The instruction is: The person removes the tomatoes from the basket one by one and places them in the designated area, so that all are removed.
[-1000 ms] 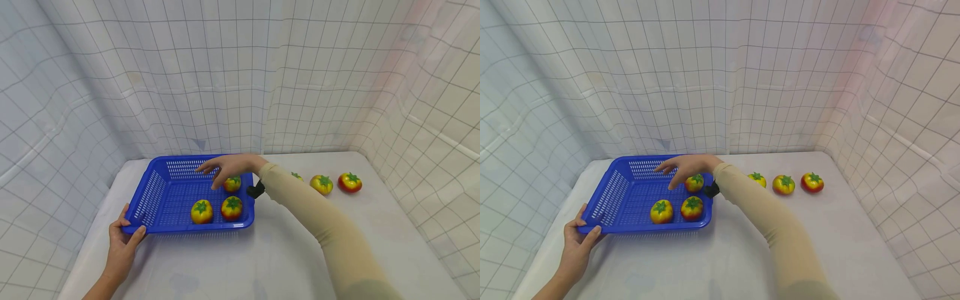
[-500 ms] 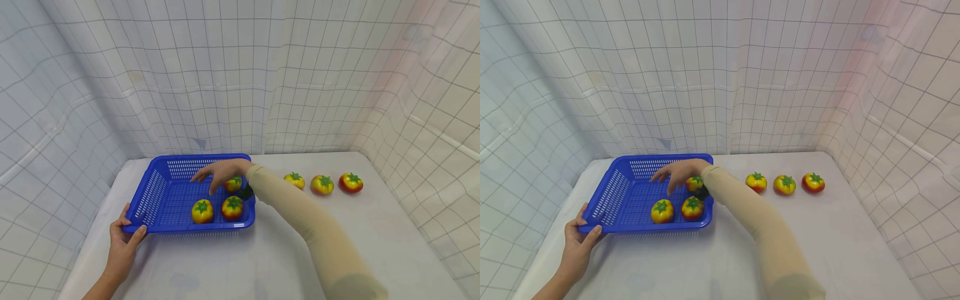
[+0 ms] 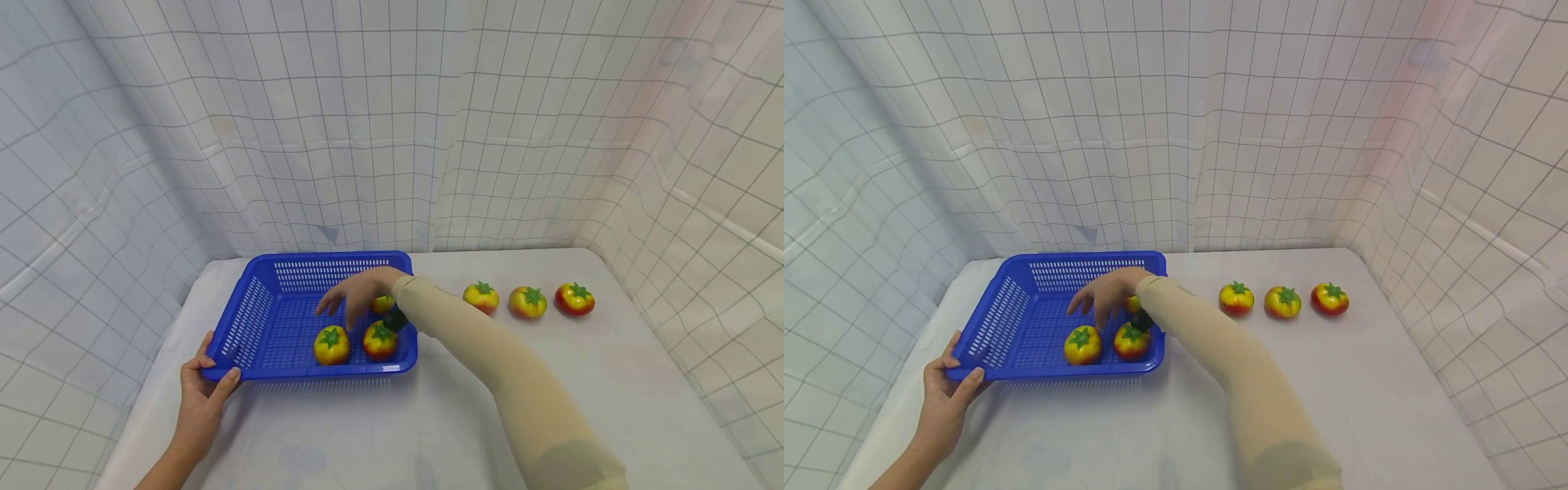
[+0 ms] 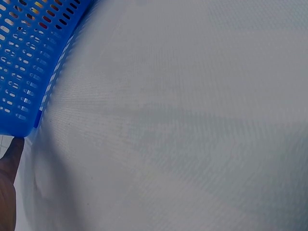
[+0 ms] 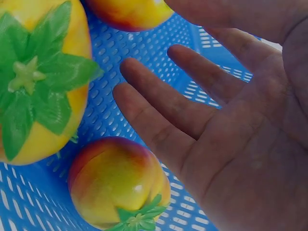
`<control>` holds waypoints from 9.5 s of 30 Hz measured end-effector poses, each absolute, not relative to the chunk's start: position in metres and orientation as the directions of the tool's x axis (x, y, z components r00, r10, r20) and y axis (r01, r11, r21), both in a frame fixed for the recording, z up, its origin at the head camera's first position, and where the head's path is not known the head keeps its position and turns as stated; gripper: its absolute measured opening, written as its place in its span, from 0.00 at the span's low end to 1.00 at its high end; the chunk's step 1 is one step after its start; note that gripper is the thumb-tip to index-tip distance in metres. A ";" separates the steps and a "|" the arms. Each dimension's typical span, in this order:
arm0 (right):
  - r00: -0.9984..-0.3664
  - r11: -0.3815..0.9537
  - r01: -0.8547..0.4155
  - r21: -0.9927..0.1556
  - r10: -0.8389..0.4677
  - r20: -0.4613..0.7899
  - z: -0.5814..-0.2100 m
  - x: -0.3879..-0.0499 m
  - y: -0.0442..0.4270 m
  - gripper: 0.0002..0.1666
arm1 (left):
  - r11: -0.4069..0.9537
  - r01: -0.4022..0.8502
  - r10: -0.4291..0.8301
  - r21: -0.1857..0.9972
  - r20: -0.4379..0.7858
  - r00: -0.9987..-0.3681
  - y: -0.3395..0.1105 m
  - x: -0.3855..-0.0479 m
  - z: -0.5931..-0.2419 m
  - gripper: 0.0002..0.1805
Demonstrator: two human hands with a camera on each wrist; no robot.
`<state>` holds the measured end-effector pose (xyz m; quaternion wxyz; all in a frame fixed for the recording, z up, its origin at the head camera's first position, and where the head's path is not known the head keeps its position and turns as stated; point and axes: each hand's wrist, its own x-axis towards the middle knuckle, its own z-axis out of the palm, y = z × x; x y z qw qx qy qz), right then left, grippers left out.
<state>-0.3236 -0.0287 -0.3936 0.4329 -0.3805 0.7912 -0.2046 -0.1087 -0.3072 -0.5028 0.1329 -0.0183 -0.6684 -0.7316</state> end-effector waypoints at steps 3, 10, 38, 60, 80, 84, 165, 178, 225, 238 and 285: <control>-0.329 0.643 -0.414 -0.645 -0.766 -0.553 -0.396 -0.323 -0.031 0.41 | -0.071 0.220 -0.170 0.973 0.205 -0.964 -0.307 -0.109 -0.503 0.19; -0.319 0.662 -0.439 -0.607 -0.747 -0.584 -0.401 -0.322 -0.035 0.40 | -0.067 0.218 -0.162 0.974 0.205 -0.965 -0.307 -0.108 -0.503 0.19; -0.302 0.698 -0.452 -0.555 -0.706 -0.641 -0.414 -0.314 -0.042 0.42 | -0.075 0.225 -0.166 0.972 0.210 -0.964 -0.307 -0.108 -0.504 0.19; -0.288 0.707 -0.410 -0.577 -0.700 -0.653 -0.414 -0.312 -0.043 0.42 | -0.072 0.231 -0.170 0.970 0.217 -0.961 -0.307 -0.108 -0.505 0.19; -0.261 0.680 -0.394 -0.619 -0.728 -0.634 -0.418 -0.313 -0.044 0.39 | -0.064 0.228 -0.169 0.972 0.214 -0.962 -0.308 -0.109 -0.505 0.19; -0.259 0.672 -0.387 -0.631 -0.736 -0.625 -0.419 -0.313 -0.044 0.38 | -0.066 0.231 -0.168 0.971 0.218 -0.962 -0.308 -0.109 -0.505 0.20; -0.459 0.436 -0.257 -0.862 -0.840 -0.288 -0.352 -0.330 0.102 0.40 | -0.052 0.206 -0.157 0.977 0.196 -0.968 -0.310 -0.109 -0.506 0.20; -0.574 0.517 -0.247 -0.819 -0.759 -0.306 -0.354 -0.321 0.157 0.39 | -0.059 0.220 -0.154 0.974 0.209 -0.966 -0.309 -0.109 -0.507 0.20; -0.778 0.651 -0.127 -0.749 -0.533 -0.331 -0.455 -0.256 0.262 0.34 | -0.082 0.229 -0.168 0.970 0.213 -0.962 -0.307 -0.111 -0.506 0.21; -0.780 0.638 -0.050 -0.768 -0.505 -0.369 -0.462 -0.246 0.268 0.33 | -0.083 0.235 -0.170 0.969 0.218 -0.961 -0.306 -0.112 -0.505 0.21; -0.789 0.634 -0.019 -0.773 -0.485 -0.379 -0.469 -0.239 0.273 0.38 | -0.073 0.212 -0.166 0.975 0.197 -0.966 -0.307 -0.113 -0.504 0.22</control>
